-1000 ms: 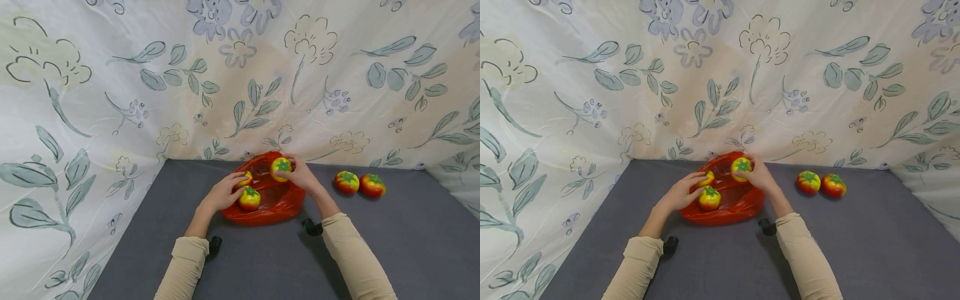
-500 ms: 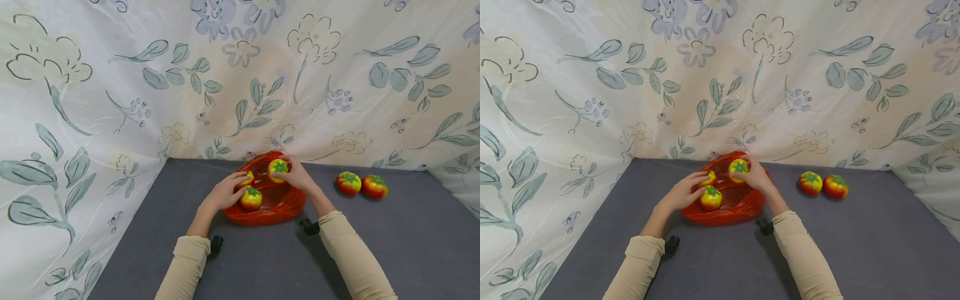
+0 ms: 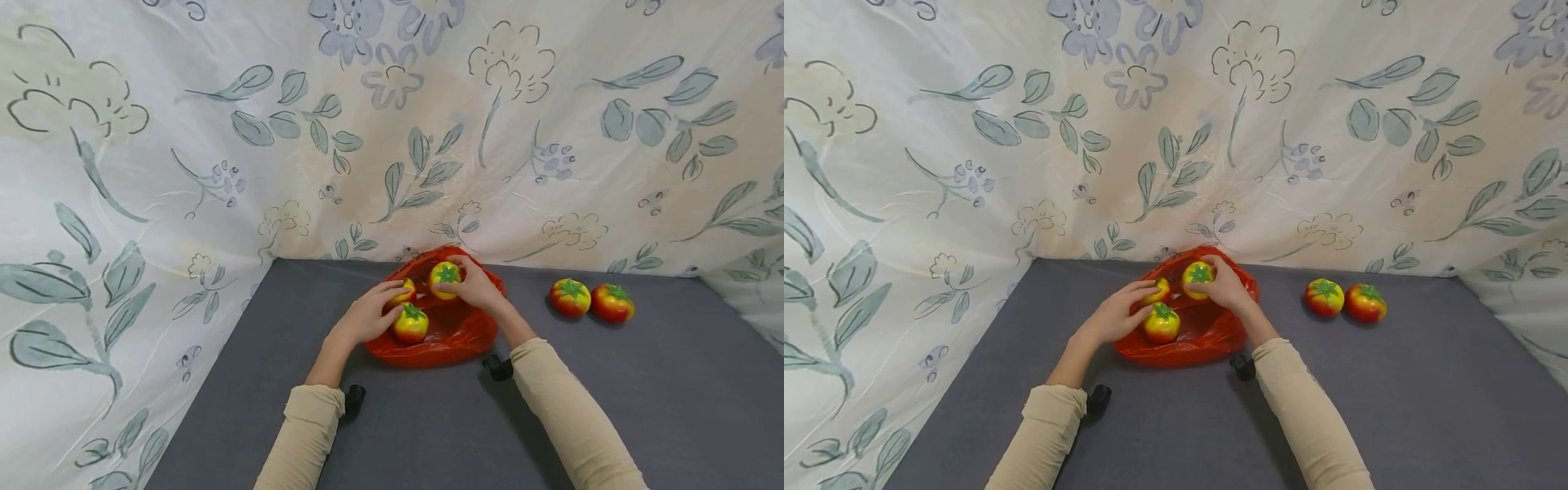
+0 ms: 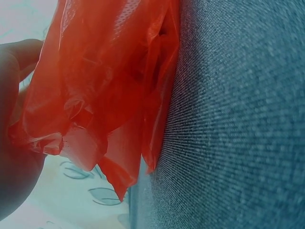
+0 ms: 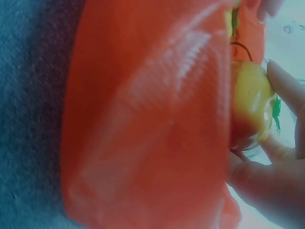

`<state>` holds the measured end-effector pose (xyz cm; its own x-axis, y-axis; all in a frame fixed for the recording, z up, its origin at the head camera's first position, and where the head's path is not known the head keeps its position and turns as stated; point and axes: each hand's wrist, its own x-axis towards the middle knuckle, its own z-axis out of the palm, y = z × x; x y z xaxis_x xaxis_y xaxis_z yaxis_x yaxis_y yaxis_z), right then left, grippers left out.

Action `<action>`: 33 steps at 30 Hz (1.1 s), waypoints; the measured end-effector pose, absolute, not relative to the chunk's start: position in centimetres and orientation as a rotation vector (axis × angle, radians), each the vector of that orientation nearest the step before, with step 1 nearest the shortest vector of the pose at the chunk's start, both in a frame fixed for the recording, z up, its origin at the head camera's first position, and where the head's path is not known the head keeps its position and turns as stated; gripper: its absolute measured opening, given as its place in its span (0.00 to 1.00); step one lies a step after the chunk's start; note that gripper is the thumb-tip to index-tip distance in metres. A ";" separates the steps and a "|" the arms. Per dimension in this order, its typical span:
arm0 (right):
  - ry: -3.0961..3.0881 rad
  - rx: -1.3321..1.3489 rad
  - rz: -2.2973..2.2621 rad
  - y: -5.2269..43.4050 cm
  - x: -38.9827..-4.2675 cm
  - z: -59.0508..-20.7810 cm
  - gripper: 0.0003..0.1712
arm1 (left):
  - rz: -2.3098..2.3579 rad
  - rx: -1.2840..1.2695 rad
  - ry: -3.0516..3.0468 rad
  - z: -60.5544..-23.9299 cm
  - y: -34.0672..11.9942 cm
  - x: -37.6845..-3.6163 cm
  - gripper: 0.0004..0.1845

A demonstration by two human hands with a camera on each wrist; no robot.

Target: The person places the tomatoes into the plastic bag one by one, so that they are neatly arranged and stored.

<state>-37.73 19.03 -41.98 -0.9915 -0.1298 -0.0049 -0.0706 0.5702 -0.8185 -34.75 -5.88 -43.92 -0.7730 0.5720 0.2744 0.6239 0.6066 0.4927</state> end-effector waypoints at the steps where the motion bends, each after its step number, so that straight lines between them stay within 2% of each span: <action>1: 2.727 -0.174 -1.412 18.9 -37.8 -42.0 0.42 | -0.890 -1.019 -2.738 -43.9 -5.9 -34.8 0.22; 21: 2.714 -0.219 -1.385 18.1 -39.1 -42.8 0.41 | -0.895 -1.005 -2.745 -43.8 -5.6 -35.1 0.22; 33: 2.690 -0.198 -1.343 17.7 -39.9 -43.5 0.43 | -0.894 -0.992 -2.751 -43.8 -5.6 -35.0 0.23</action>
<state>-39.93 17.74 -43.48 -0.9832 -0.1740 -0.0557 -0.0600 0.5957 -0.8010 -34.96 -5.58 -43.76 -0.7862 0.5584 0.2647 0.6073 0.6189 0.4982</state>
